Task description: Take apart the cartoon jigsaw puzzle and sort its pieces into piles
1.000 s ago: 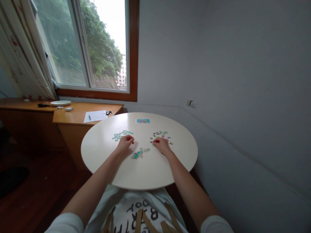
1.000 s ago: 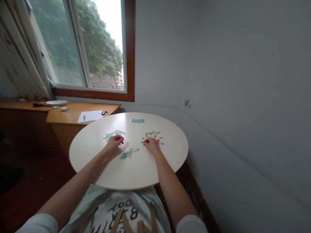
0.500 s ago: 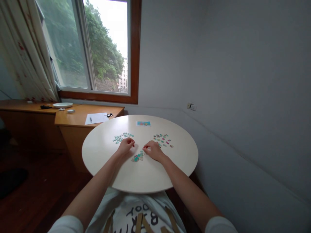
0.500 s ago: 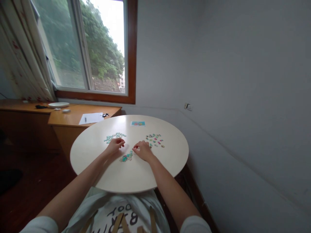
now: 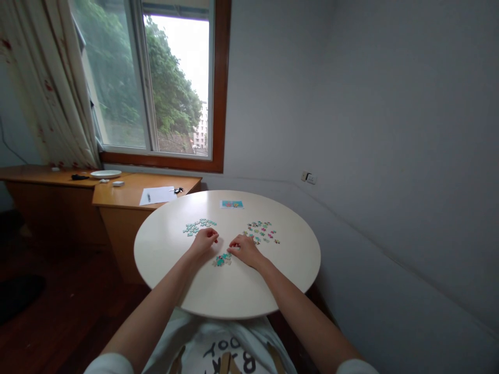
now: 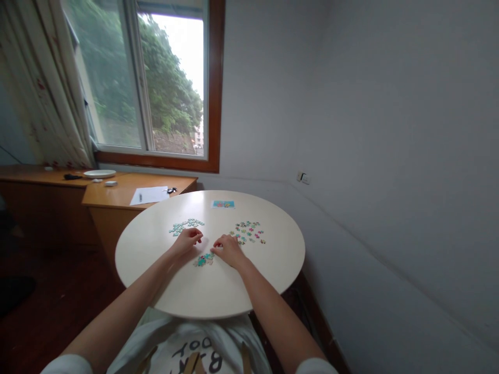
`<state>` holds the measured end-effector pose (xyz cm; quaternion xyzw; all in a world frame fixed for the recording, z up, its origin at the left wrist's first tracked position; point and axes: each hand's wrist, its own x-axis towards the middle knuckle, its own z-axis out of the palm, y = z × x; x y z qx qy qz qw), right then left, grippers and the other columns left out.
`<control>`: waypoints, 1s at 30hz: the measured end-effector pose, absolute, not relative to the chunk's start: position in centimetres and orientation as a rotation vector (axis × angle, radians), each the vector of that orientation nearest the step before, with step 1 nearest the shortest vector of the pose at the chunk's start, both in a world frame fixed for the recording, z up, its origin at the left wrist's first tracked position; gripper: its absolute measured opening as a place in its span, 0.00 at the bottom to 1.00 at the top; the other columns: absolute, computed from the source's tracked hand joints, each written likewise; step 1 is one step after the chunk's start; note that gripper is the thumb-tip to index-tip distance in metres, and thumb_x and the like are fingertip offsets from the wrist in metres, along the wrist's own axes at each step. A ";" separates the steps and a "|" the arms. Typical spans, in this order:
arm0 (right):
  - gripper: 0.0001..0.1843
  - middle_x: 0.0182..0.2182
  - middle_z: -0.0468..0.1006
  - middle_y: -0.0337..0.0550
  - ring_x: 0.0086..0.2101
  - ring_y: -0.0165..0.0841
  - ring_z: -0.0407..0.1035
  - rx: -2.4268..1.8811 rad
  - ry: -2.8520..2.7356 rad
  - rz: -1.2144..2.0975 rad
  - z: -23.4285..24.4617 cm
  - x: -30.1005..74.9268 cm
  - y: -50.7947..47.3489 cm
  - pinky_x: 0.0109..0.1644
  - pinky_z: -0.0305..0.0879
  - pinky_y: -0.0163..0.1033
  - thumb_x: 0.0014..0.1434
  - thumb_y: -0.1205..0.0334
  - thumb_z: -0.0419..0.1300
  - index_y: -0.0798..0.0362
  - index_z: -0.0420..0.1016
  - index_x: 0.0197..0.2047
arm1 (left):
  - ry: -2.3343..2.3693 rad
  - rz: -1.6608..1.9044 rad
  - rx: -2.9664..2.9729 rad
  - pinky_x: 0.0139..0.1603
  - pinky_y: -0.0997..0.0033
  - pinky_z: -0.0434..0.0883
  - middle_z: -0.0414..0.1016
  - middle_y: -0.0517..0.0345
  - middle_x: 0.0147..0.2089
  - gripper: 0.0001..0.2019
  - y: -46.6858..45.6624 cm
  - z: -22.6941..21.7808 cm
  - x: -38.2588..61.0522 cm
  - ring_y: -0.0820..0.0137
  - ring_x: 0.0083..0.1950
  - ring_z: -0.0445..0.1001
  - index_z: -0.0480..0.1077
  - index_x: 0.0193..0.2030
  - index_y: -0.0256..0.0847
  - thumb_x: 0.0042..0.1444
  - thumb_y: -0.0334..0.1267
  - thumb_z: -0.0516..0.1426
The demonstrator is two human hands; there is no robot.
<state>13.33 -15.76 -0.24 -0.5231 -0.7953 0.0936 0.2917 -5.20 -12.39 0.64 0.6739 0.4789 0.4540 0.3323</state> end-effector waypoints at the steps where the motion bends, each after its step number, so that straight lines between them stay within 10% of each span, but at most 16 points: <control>1: 0.08 0.34 0.76 0.42 0.38 0.33 0.67 -1.390 -2.119 0.252 -0.2 13.3 -15.9 0.49 0.52 0.43 0.52 0.56 0.64 0.51 0.78 0.33 | 1.251 1.185 1.767 0.29 0.70 0.63 0.71 0.58 0.19 0.09 -12.3 0.6 -5.2 0.70 0.24 0.67 0.69 0.22 0.39 0.42 0.43 0.55; 30: 0.10 0.31 0.74 0.42 0.34 0.31 0.66 -1.369 -2.094 0.307 -0.6 13.5 -15.3 0.40 0.59 0.37 0.53 0.55 0.62 0.53 0.78 0.33 | 1.269 1.164 1.788 0.28 0.71 0.61 0.71 0.58 0.20 0.09 -12.4 0.5 -5.2 0.70 0.25 0.67 0.69 0.22 0.39 0.42 0.42 0.55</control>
